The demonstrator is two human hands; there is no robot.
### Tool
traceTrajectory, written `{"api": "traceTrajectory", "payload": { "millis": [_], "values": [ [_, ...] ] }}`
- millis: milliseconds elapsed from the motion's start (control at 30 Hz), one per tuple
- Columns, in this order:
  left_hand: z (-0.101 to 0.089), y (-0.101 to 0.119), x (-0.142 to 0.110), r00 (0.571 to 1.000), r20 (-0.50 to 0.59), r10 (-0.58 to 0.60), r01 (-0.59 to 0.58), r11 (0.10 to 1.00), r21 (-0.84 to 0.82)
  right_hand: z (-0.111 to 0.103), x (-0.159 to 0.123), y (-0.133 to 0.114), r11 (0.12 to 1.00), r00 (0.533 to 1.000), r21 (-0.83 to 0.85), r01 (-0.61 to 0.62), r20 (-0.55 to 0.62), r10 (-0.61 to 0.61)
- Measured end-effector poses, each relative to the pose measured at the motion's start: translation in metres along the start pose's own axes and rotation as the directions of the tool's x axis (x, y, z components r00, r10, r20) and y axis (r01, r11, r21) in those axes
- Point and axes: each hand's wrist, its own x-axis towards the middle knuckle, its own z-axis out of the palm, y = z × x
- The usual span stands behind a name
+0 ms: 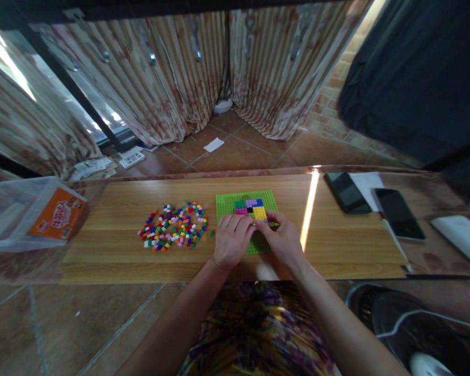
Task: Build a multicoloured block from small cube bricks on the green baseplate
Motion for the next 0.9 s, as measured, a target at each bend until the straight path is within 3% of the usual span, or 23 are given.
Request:
{"api": "traceTrajectory", "payload": {
  "millis": [200,567,900],
  "values": [
    [0.002,-0.004,-0.002,1.0,-0.007,0.009,-0.009,1.0,0.002,-0.005,0.008,-0.005,0.984,0.999,-0.173,0.033,0.031,-0.028],
    [0.003,-0.005,-0.003,1.0,-0.003,0.012,-0.012,1.0,0.023,-0.005,0.006,-0.008,0.929,0.981,-0.32,0.186,0.019,-0.191],
    [0.003,-0.008,-0.002,1.0,0.001,0.021,-0.021,1.0,0.021,-0.015,0.012,-0.004,0.938,0.979,-0.296,0.18,0.141,-0.144]
  ]
}}
